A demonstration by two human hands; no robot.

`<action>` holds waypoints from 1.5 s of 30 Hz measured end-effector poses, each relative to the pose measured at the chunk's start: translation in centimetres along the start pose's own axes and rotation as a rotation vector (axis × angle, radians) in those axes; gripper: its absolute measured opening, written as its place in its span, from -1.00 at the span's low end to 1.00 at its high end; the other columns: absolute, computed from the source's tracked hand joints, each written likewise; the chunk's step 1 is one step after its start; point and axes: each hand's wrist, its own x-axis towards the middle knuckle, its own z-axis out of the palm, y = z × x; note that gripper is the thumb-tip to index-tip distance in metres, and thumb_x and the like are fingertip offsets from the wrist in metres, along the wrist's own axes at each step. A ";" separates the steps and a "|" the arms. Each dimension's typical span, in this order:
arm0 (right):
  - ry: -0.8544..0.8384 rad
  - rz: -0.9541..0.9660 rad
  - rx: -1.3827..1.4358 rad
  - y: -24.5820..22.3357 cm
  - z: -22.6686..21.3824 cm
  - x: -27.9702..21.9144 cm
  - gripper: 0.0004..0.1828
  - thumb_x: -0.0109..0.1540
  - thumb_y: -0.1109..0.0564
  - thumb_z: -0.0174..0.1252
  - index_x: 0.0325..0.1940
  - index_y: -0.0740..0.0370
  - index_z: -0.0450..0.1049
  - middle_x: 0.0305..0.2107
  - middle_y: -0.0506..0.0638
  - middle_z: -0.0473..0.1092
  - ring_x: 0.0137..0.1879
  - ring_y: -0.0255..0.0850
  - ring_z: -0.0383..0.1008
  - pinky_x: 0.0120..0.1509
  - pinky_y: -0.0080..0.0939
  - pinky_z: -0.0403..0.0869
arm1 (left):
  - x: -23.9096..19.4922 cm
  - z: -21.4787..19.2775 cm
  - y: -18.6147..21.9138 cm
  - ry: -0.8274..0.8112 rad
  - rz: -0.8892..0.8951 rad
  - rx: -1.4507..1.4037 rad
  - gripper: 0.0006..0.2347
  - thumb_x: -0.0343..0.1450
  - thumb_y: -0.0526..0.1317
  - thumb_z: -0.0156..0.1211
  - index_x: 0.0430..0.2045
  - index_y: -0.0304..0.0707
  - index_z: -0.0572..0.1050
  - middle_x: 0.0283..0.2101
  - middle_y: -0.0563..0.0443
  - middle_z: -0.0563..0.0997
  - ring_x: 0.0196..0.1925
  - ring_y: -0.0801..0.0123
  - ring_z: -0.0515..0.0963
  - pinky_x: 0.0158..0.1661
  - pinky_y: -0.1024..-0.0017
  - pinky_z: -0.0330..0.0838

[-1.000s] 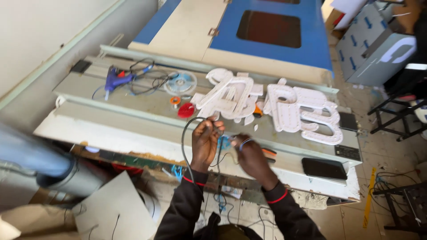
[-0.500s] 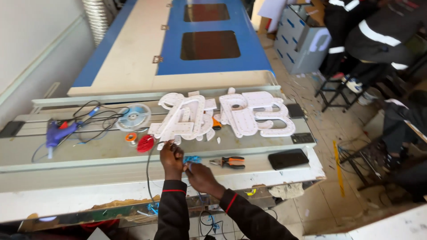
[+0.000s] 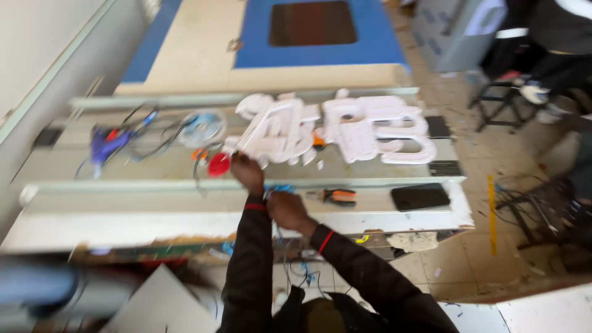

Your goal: The person is preparing electrical wires by stripping the insulation and cutting them to size using pliers at a workbench in a sign shop.

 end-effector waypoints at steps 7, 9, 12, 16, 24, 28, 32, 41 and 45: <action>0.085 -0.230 0.218 -8.9 -4.9 -14.7 -0.61 0.51 0.13 -0.06 0.07 0.56 0.55 -0.28 0.53 0.62 -0.08 0.62 0.66 -0.04 0.77 0.59 | 13.9 -7.9 0.0 0.155 -0.152 0.302 -0.80 0.58 -0.22 0.07 -0.40 -0.29 0.57 -0.43 -0.38 0.66 -0.20 -0.52 0.71 -0.14 -0.34 0.53; 0.123 -0.271 0.236 -8.5 -6.7 -18.1 -0.58 0.53 0.11 -0.06 0.18 0.56 0.52 -0.27 0.54 0.63 -0.09 0.61 0.66 -0.06 0.78 0.60 | 19.1 -9.4 1.6 0.228 -0.117 0.307 -0.78 0.59 -0.19 0.06 -0.40 -0.28 0.57 -0.42 -0.44 0.65 -0.19 -0.58 0.69 -0.16 -0.41 0.50; 0.030 -0.262 0.428 -7.1 -7.7 -21.9 -0.63 0.53 0.08 -0.05 0.11 0.37 0.59 -0.47 0.36 0.61 -0.31 0.43 0.70 -0.11 0.28 0.66 | 20.7 -13.0 3.2 0.260 -0.098 0.260 -0.73 0.62 -0.14 -0.01 -0.44 -0.25 0.50 -0.46 -0.32 0.64 -0.24 -0.49 0.69 -0.17 -0.21 0.54; -0.013 -0.212 0.446 -5.3 -10.1 -21.9 -0.49 0.56 -0.20 -0.16 0.08 0.08 0.65 -0.35 -0.11 0.42 -0.23 -0.24 0.43 -0.08 -0.20 0.38 | 18.7 -14.6 7.1 -0.126 0.135 0.103 -0.62 0.71 -0.01 -0.18 -0.45 -0.19 0.40 -0.52 -0.06 0.52 -0.47 0.15 0.43 -0.38 0.10 0.22; 0.097 -0.425 0.811 -9.5 -15.5 -19.5 -0.65 0.52 0.19 -0.04 0.16 0.36 0.65 -0.74 -0.08 0.27 -0.56 -0.31 0.24 -0.36 -0.27 0.37 | 5.1 -17.6 16.2 -1.150 -0.162 -0.114 -0.65 0.68 -0.22 -0.12 -0.23 -0.37 0.71 -0.36 -0.19 0.74 -0.26 0.11 0.70 -0.04 0.16 0.60; 0.310 -0.404 0.904 -8.0 -17.4 -17.2 -0.64 0.53 0.15 0.00 0.25 0.40 0.59 -0.72 -0.01 0.30 -0.59 -0.28 0.31 -0.39 -0.26 0.39 | -3.4 -22.9 23.8 -1.499 -0.234 -0.791 -0.26 0.73 0.22 -0.46 0.32 -0.58 0.51 0.06 -0.60 0.72 0.11 -0.27 0.71 0.22 -0.28 0.53; 0.315 -0.368 0.856 -6.3 -20.4 -16.8 -0.60 0.53 0.16 -0.06 0.27 0.47 0.56 -0.67 -0.05 0.25 -0.54 -0.31 0.31 -0.33 -0.31 0.36 | -4.4 -25.2 23.2 -1.360 -0.143 -0.779 -0.61 0.74 -0.30 -0.17 0.47 -0.47 0.42 0.03 -0.37 0.74 -0.04 0.01 0.78 -0.05 0.06 0.72; 0.373 -0.227 0.950 3.6 -20.9 -17.5 -0.51 0.49 0.18 -0.01 0.46 0.49 0.47 0.17 0.40 0.57 0.36 0.13 0.59 0.46 0.19 0.51 | -1.0 -26.4 23.3 -0.845 0.192 -0.559 -0.80 0.52 -0.50 0.29 -0.06 -0.30 0.75 -0.25 -0.09 0.79 -0.36 0.19 0.67 -0.23 0.26 0.61; 0.253 -0.312 1.241 15.2 -16.3 -20.0 -0.53 0.46 0.16 0.09 0.42 0.42 0.53 0.26 0.42 0.61 0.42 0.16 0.62 0.48 0.14 0.52 | 0.7 -25.8 22.4 -0.694 -0.038 -0.412 -0.86 0.61 -0.36 0.24 -0.24 -0.20 0.74 -0.54 0.07 0.56 -0.52 0.44 0.30 -0.40 0.48 0.32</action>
